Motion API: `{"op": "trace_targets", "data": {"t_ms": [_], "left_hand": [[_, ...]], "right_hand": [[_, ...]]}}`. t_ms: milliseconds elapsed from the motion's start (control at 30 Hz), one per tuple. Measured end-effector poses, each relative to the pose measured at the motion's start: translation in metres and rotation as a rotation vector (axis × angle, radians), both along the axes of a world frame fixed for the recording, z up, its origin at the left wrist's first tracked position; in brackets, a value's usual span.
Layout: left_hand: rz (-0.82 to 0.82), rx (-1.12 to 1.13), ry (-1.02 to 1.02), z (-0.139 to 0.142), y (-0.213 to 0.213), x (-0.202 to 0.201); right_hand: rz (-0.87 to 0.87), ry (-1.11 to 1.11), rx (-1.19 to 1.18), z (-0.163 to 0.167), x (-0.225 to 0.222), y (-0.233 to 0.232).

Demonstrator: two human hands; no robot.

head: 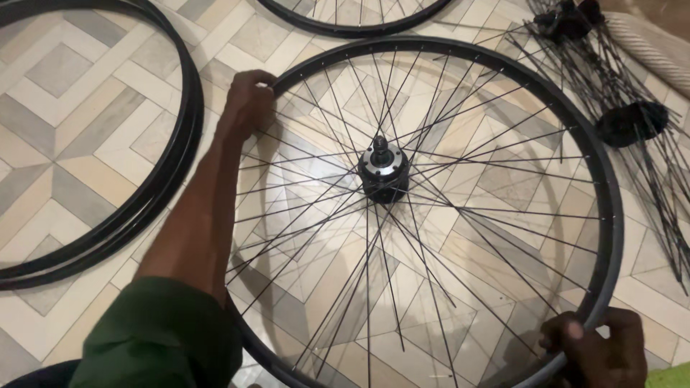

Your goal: The person is assembling a bicycle wheel by inserting spokes into the rim and hub. They are sitting on the floor and using their hands to manipulate the spokes and rim.

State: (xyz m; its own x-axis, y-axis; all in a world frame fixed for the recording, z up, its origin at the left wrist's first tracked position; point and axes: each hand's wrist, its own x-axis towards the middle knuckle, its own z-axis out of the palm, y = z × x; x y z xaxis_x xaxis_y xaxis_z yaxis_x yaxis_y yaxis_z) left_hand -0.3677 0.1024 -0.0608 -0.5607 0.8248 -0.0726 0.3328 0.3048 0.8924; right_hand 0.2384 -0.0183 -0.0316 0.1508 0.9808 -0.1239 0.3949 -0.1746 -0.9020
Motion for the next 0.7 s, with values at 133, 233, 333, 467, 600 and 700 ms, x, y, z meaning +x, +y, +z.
{"op": "trace_targets", "data": {"t_ms": [133,233,333,467,600,700], "left_hand": [[0.032,-0.109,0.047,0.008,-0.002,0.001],[0.035,-0.111,0.105,0.009,0.003,0.003],[0.019,-0.109,0.011,0.008,0.003,0.002],[-0.007,-0.047,-0.032,0.010,-0.004,0.001],[0.090,-0.134,0.086,0.021,-0.001,0.014],[0.200,-0.291,0.109,0.032,0.006,0.025]], "right_hand": [[0.233,-0.054,0.133,-0.004,0.014,0.007],[0.314,0.208,0.149,-0.011,0.025,0.008],[0.280,0.118,0.151,-0.017,0.031,0.005],[0.161,0.044,0.099,-0.025,0.028,0.006],[0.177,0.197,0.150,-0.026,0.028,0.005],[0.159,0.275,0.099,-0.022,0.026,0.005]]}}
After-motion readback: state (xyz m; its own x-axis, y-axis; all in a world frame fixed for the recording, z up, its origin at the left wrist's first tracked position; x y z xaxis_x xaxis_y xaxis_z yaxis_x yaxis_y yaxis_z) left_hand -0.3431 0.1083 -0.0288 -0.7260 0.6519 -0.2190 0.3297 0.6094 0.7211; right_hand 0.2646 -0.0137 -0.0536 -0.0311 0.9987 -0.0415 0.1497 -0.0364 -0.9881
